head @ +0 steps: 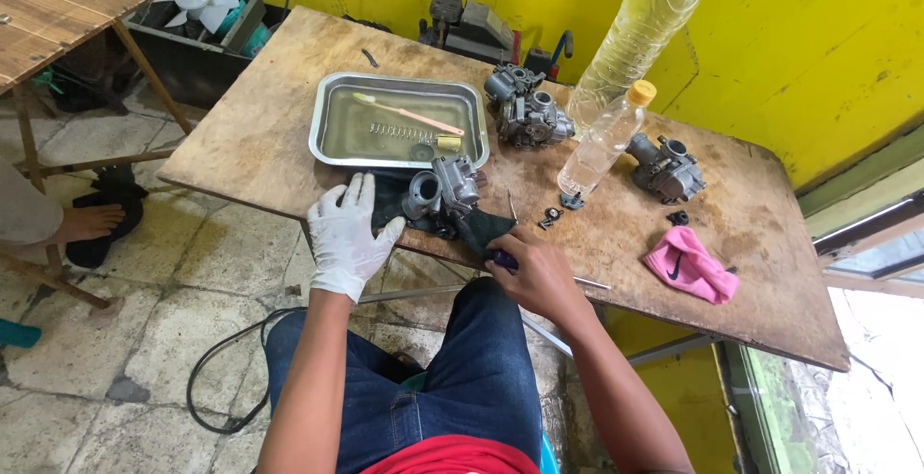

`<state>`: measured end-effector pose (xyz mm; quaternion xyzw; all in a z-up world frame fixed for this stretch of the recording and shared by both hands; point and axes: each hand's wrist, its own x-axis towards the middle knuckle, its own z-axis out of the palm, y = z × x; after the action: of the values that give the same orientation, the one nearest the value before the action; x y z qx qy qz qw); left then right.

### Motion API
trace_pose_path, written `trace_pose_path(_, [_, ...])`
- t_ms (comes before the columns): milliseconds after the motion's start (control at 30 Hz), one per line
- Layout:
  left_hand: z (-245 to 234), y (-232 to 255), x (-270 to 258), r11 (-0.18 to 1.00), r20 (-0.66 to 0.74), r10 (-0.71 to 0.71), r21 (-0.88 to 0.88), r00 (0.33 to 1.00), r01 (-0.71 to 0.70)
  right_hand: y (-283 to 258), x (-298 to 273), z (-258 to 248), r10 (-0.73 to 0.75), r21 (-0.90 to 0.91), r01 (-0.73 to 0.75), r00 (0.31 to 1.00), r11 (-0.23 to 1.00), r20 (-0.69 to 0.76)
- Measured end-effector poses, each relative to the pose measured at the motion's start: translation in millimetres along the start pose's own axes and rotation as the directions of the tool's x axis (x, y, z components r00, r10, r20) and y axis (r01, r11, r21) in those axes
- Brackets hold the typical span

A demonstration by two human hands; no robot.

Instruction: The person disassembles a carburetor on a wooden workbench, using a screwdriver to remove screws and a cloth to wipe components. They place small parts into a metal tray and handle various carburetor pieces throughout the process.

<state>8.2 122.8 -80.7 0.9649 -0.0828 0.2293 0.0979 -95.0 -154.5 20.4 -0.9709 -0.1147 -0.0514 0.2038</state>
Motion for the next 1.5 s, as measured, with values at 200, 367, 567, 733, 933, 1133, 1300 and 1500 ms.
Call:
trace_pose_path(200, [-1,-10,18,0.992,-0.074,0.126,0.032,0.989,-0.124,0,0,-1,0.0,-0.005,0.0,1.0,1.0,0.011])
trace_pose_path(367, [20,-21,28,0.98,-0.128,0.181,-0.066,0.975,-0.19,-1,-1,1,0.004,-0.005,-0.004,1.0,1.0,0.006])
trace_pose_path(567, [18,-20,27,0.954,-0.174,0.25,-0.126,0.953,-0.273,1,0,2,0.004,-0.001,-0.004,1.0,1.0,0.017])
trace_pose_path(733, [15,-25,33,0.934,-0.202,0.288,-0.157,0.936,-0.321,-1,-1,-1,0.006,0.001,-0.006,1.0,1.0,0.014])
trace_pose_path(933, [18,-25,37,0.855,-0.215,0.243,-0.413,0.946,-0.314,1,1,-1,-0.009,0.001,0.009,1.0,1.0,0.025])
trace_pose_path(1133, [24,-30,37,0.825,-0.183,0.179,-0.507,0.967,-0.249,1,1,-1,-0.01,-0.007,0.01,0.999,1.0,0.033])
trace_pose_path(1300, [3,-22,32,0.874,-0.225,0.297,-0.327,0.928,-0.359,-1,0,-6,-0.052,0.076,0.049,0.998,0.996,0.036])
trace_pose_path(1500, [15,-26,33,0.863,-0.211,0.242,-0.399,0.947,-0.309,47,0,18,-0.051,0.163,0.06,0.997,0.985,-0.061])
